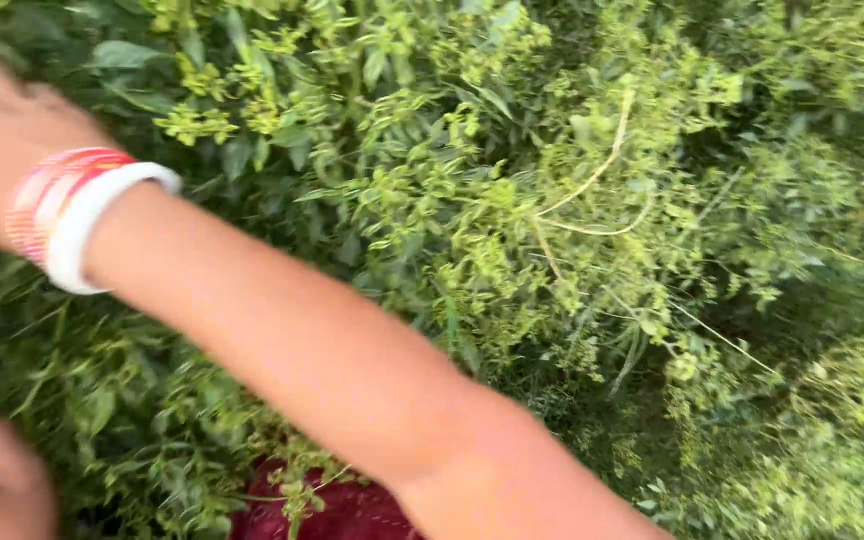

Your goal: Picking small green plants or crops by hand in a field.

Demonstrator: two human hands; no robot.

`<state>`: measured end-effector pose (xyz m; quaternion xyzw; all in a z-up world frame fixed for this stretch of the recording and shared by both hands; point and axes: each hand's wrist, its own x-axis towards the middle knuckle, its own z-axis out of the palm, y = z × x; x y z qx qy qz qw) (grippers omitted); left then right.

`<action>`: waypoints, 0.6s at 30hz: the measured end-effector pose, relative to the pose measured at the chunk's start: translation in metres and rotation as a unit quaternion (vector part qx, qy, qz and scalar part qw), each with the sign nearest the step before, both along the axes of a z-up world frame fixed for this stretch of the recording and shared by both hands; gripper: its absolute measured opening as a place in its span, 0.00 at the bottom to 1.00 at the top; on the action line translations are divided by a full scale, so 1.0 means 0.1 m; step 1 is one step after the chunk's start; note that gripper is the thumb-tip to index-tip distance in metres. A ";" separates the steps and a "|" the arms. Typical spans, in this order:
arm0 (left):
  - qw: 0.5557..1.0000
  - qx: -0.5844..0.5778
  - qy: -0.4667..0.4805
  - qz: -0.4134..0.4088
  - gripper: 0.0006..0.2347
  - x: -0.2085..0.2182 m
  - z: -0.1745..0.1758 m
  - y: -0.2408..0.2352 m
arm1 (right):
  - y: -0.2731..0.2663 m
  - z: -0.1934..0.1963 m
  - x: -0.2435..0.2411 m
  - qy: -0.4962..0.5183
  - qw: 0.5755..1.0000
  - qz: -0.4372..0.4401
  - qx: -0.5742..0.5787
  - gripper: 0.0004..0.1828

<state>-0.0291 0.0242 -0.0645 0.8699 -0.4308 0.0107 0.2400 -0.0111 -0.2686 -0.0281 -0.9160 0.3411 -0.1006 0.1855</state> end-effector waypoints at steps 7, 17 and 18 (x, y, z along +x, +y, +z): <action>0.981 0.038 -0.165 -0.094 0.13 -0.05 1.40 -0.45 | 0.16 0.83 -0.90 0.100 0.985 0.138 0.033 0.46; 0.964 0.026 -0.073 -0.255 0.32 -0.71 1.67 -0.90 | 0.47 0.94 -2.45 0.168 0.958 0.230 0.041 0.44; 0.963 0.021 -0.079 -0.257 0.32 -0.72 1.67 -0.90 | 0.51 1.02 -2.50 0.164 0.959 0.227 0.034 0.44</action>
